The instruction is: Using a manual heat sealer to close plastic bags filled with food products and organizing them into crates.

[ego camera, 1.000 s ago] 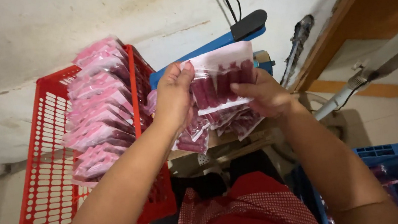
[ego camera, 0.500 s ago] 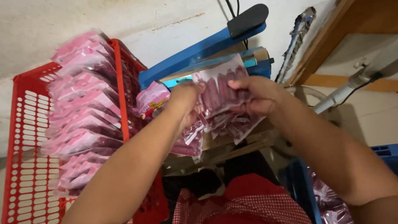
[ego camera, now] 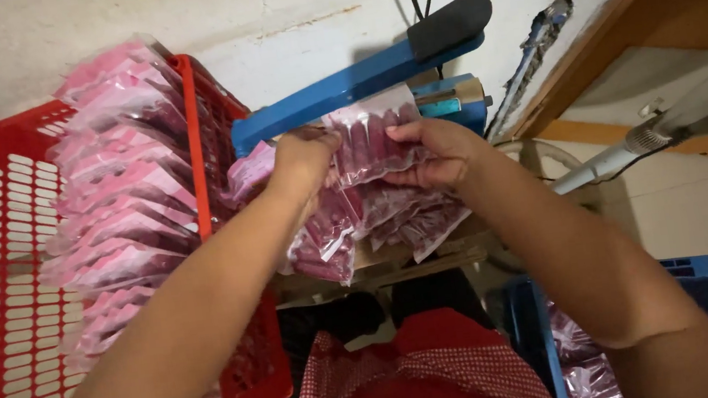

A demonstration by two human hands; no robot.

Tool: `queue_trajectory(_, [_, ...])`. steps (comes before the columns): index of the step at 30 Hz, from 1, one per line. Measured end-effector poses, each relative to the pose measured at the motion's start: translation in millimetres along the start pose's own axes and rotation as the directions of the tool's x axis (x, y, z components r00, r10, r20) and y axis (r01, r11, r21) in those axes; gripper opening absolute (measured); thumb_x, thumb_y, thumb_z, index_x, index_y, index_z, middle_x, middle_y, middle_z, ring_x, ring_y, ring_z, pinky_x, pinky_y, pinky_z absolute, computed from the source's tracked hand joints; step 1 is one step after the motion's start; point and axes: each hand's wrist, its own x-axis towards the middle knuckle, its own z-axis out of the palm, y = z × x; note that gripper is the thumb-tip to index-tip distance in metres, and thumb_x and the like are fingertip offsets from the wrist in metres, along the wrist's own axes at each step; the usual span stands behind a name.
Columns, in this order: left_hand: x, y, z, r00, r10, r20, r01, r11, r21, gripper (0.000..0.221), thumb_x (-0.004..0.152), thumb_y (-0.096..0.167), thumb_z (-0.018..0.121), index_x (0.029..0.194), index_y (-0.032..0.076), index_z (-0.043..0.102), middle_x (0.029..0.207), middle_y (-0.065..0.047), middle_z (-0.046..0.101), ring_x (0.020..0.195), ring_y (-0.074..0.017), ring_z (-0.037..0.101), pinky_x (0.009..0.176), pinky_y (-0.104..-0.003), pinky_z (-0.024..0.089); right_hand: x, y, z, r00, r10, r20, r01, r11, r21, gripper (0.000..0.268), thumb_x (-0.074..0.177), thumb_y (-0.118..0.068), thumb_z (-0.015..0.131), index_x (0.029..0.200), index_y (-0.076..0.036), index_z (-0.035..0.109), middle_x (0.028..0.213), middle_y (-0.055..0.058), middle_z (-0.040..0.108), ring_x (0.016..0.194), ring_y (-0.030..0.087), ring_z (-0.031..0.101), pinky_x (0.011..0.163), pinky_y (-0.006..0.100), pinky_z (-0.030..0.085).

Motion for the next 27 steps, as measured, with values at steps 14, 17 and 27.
queue_trajectory(14, [-5, 117, -6, 0.653, 0.708, 0.268, -0.708, 0.446, 0.547, 0.025, 0.104, 0.03, 0.064, 0.09, 0.013, 0.052, 0.082, -0.005, 0.062, 0.073, -0.0247, 0.057, 0.063, -0.042, 0.044, -13, 7, 0, 1.0, 0.011, 0.002, -0.011, 1.0, 0.007, 0.027, 0.092, -0.006, 0.064, 0.119, -0.01, 0.064, 0.113, 0.012, 0.073, 0.108, 0.03, 0.069, 0.094, 0.056, 0.058])
queue_trajectory(17, [34, 117, 24, 0.546, 0.776, 0.316, -0.802, 0.374, 0.466, 0.045, 0.104, 0.053, 0.049, 0.097, 0.01, 0.057, 0.082, -0.01, 0.064, 0.072, -0.0319, 0.06, 0.059, -0.046, 0.039, -16, 7, 2, 1.0, 0.017, -0.005, -0.017, 1.0, 0.019, 0.027, 0.094, -0.006, 0.063, 0.121, -0.008, 0.063, 0.114, 0.013, 0.072, 0.108, 0.03, 0.068, 0.098, 0.056, 0.056])
queue_trajectory(27, [9, 121, 66, 0.883, 0.286, 0.372, -0.466, 0.625, 0.627, 0.04, 0.104, 0.046, 0.043, 0.122, 0.012, 0.053, 0.115, -0.014, 0.069, 0.102, -0.0396, 0.067, 0.082, -0.05, 0.052, 5, 9, -17, 0.997, 0.025, 0.071, -0.023, 0.999, -0.036, 0.03, 0.092, -0.011, 0.064, 0.122, -0.008, 0.066, 0.112, 0.013, 0.074, 0.105, 0.03, 0.07, 0.096, 0.052, 0.057])
